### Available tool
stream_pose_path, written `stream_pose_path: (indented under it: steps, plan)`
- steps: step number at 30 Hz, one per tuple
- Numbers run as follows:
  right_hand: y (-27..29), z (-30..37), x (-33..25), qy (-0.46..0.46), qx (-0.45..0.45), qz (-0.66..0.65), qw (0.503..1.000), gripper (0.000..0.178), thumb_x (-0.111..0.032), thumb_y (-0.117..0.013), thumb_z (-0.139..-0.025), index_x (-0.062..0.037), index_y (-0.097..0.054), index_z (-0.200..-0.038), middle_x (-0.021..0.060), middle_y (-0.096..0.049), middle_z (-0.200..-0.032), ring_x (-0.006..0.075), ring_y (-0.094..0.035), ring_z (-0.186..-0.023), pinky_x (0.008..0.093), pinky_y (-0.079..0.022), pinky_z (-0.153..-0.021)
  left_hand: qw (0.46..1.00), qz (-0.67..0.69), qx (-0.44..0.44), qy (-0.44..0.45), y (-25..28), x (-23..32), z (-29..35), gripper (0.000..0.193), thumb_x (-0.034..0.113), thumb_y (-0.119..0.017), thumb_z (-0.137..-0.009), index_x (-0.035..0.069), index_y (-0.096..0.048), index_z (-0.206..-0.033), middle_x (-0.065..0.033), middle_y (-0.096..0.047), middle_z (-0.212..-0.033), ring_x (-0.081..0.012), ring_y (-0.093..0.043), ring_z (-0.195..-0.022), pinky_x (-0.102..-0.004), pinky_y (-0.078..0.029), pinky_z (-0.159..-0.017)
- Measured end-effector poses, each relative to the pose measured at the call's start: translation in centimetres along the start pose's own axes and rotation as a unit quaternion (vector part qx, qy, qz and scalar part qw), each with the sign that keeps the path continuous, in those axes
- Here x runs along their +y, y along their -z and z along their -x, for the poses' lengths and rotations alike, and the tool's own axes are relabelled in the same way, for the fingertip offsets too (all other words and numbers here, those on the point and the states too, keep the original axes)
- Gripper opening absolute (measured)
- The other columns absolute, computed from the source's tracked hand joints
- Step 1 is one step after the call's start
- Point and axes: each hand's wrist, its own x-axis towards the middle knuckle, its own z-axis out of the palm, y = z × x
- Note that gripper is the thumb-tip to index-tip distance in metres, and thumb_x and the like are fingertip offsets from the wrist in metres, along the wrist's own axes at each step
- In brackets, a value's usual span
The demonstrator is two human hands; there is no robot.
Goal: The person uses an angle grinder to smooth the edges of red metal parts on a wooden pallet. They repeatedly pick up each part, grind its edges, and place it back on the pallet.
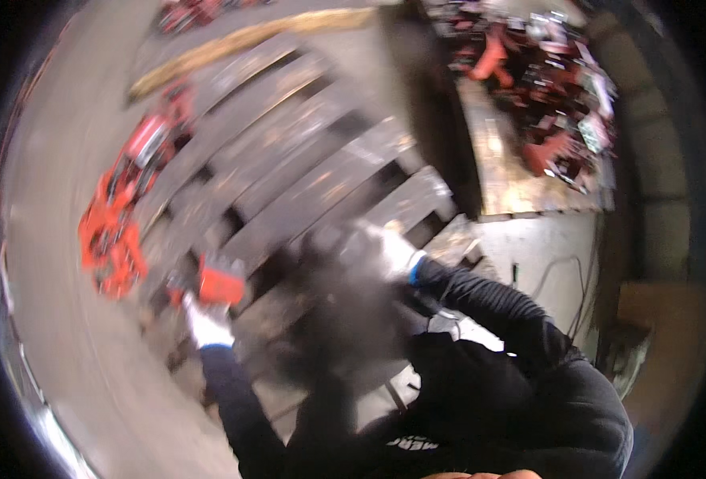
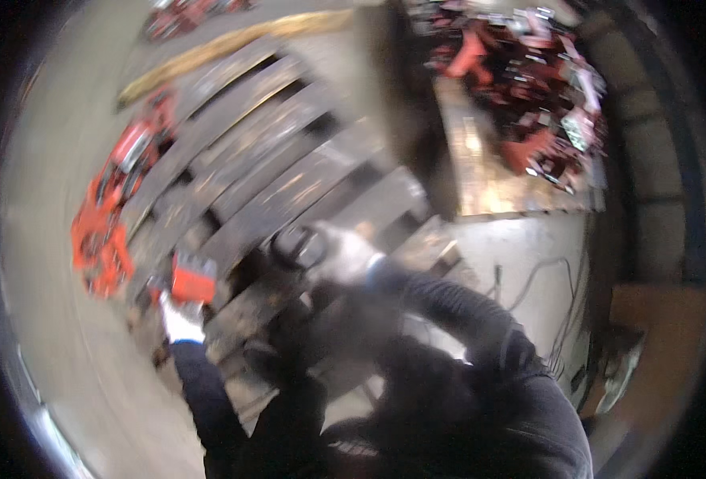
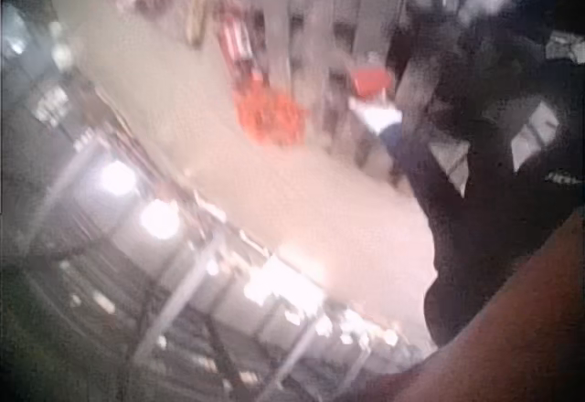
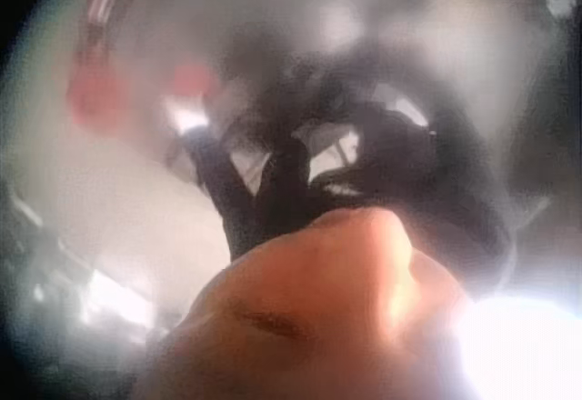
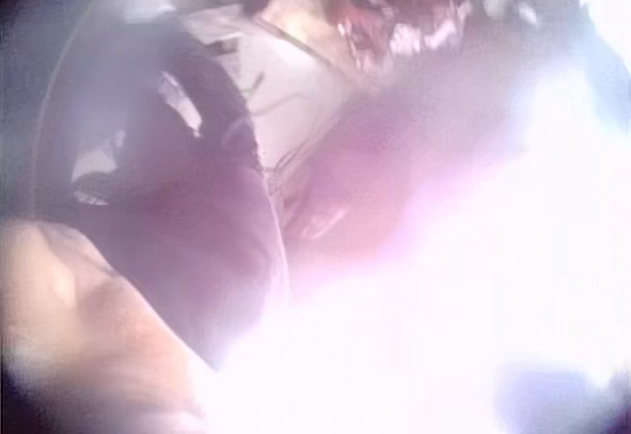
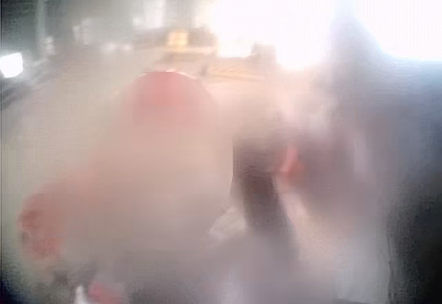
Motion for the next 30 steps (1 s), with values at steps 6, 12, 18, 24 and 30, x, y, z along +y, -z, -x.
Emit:
stream_pose_path:
  steps: [6,12,18,24,30]
  plan:
    - [3.7,3.2,-2.3,-0.041,-0.019,0.004,0.999,0.093,-0.024,-0.088,-0.062,-0.0151,-0.050,-0.147,0.0166,-0.072,-0.121,0.0356,-0.068,-0.114,0.0438,-0.054,-0.102,0.954,-0.253,0.127,-0.094,-0.5,2.1,-8.5,0.063,0.049,-0.055,-0.104,0.004,-0.044,-0.148,-0.0178,-0.051,-0.148,-0.0338,-0.055,-0.132,-0.0555,-0.042,-0.110]
    - [2.4,1.1,1.6,0.085,0.007,-0.094,0.992,0.095,-0.034,-0.083,-0.072,-0.0044,-0.042,-0.152,0.0200,-0.075,-0.103,0.0282,-0.074,-0.094,0.0420,-0.059,-0.084,0.918,-0.395,-0.019,0.003,-25.4,-6.0,-7.9,0.043,0.047,-0.059,-0.101,0.006,-0.061,-0.113,-0.0142,-0.067,-0.119,-0.0283,-0.065,-0.106,-0.0470,-0.051,-0.094]
    - [7.1,-0.3,-4.9,-0.061,-0.040,-0.057,0.996,0.101,-0.035,-0.092,-0.066,-0.0111,-0.044,-0.152,0.0181,-0.068,-0.129,0.0356,-0.066,-0.119,0.0421,-0.052,-0.103,0.556,-0.534,-0.502,-0.392,-55.6,-14.8,0.7,0.049,0.025,-0.069,-0.097,0.003,-0.051,-0.136,-0.0098,-0.067,-0.108,-0.0261,-0.066,-0.101,-0.0415,-0.056,-0.086]
    - [3.0,-4.9,3.5,0.035,0.061,-0.063,0.996,0.097,-0.034,-0.088,-0.069,-0.0070,-0.044,-0.151,0.0194,-0.068,-0.129,0.0357,-0.067,-0.117,0.0428,-0.053,-0.102,0.384,-0.459,-0.494,-0.631,-55.7,-13.1,-4.0,0.054,0.012,-0.064,-0.098,0.001,-0.045,-0.147,-0.0140,-0.066,-0.126,-0.0275,-0.065,-0.117,-0.0384,-0.054,-0.097]
    - [4.9,-2.0,-0.5,-0.001,0.007,-0.132,0.991,0.094,-0.025,-0.089,-0.070,0.0011,-0.045,-0.149,0.0232,-0.072,-0.114,0.0343,-0.072,-0.106,0.0401,-0.056,-0.092,0.845,-0.457,-0.142,-0.238,-24.3,3.4,-14.6,0.051,0.026,-0.069,-0.098,-0.002,-0.056,-0.139,-0.0143,-0.062,-0.137,-0.0244,-0.061,-0.123,-0.0363,-0.046,-0.109]
